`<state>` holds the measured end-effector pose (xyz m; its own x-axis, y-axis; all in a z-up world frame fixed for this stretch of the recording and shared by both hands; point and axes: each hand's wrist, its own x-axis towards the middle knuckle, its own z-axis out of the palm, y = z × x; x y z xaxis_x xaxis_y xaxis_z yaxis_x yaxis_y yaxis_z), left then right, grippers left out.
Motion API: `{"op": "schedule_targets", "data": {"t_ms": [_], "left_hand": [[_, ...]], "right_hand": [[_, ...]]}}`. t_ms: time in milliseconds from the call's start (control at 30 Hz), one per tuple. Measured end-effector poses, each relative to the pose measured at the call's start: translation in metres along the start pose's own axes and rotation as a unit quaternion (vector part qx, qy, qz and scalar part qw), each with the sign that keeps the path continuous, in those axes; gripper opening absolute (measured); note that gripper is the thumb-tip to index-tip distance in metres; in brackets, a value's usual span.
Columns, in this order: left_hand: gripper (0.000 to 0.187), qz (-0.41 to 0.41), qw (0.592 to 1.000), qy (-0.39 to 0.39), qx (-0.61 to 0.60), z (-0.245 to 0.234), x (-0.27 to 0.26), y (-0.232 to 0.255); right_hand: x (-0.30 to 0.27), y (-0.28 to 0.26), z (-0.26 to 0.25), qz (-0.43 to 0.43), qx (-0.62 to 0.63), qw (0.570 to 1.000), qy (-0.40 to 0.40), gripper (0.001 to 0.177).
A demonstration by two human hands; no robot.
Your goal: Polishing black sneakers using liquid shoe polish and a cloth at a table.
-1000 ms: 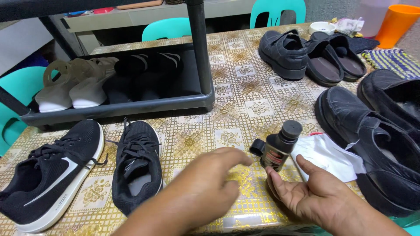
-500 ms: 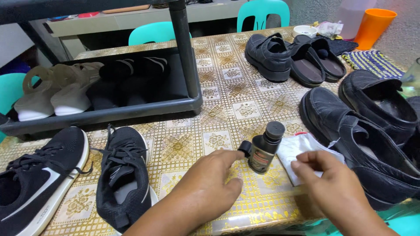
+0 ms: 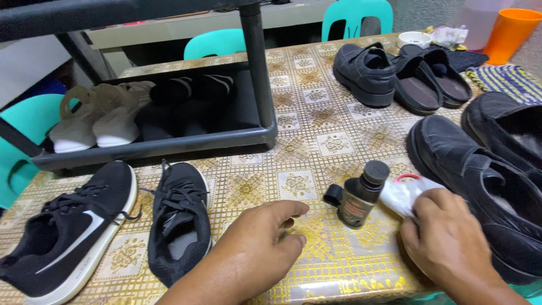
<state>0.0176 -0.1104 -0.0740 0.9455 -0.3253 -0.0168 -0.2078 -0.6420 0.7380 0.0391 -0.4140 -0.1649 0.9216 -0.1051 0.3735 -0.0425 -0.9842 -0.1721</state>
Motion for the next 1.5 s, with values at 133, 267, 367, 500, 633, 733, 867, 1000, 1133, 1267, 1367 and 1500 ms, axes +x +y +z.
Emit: {"op": "schedule_targets", "data": {"t_ms": [133,267,367,500,633,733,867,1000,1133,1267,1367,1500], "left_hand": [[0.052,-0.042,0.998,-0.003,-0.039,-0.013,-0.008,-0.013],[0.045,0.000,0.998,0.066,0.002,-0.038,-0.020,-0.026],[0.039,-0.091,0.989,0.112,-0.035,-0.069,-0.033,-0.030],[0.032,-0.175,0.940,0.208,-0.209,-0.109,-0.055,-0.048],[0.031,-0.222,0.892,0.228,-0.321,-0.116,-0.062,-0.057],[0.032,-0.311,0.876,0.184,-0.320,-0.106,-0.050,-0.053],[0.027,-0.363,0.865,0.111,-0.327,-0.104,-0.034,-0.067],[0.041,-0.419,0.882,0.043,-0.212,-0.115,-0.046,-0.070],[0.055,-0.454,0.863,0.042,-0.217,-0.124,-0.076,-0.070],[0.064,-0.464,0.841,0.030,-0.277,-0.130,-0.085,-0.085],[0.064,-0.443,0.850,0.018,-0.286,-0.130,-0.088,-0.092],[0.053,-0.393,0.865,0.021,-0.312,-0.126,-0.084,-0.111]], "right_hand": [[-0.016,0.005,-0.007,-0.010,0.023,0.999,0.031,0.034],[-0.025,0.048,0.032,0.138,0.243,0.953,-0.118,0.027],[-0.030,0.083,0.078,0.244,0.488,0.805,-0.235,0.023],[-0.028,-0.003,0.023,0.341,0.599,0.658,-0.303,0.026],[-0.024,-0.111,-0.030,0.400,0.583,0.621,-0.339,0.036],[-0.024,-0.130,-0.017,0.391,0.638,0.563,-0.351,0.039],[-0.018,-0.161,-0.017,0.360,0.654,0.580,-0.326,0.037],[-0.017,-0.165,0.010,0.297,0.677,0.618,-0.269,0.035],[-0.011,-0.180,0.013,0.247,0.686,0.629,-0.268,0.035],[0.000,-0.219,-0.010,0.264,0.678,0.635,-0.258,0.037],[0.002,-0.235,-0.011,0.242,0.658,0.667,-0.250,0.037],[0.003,-0.250,-0.010,0.041,0.519,0.833,-0.188,0.032]]}}
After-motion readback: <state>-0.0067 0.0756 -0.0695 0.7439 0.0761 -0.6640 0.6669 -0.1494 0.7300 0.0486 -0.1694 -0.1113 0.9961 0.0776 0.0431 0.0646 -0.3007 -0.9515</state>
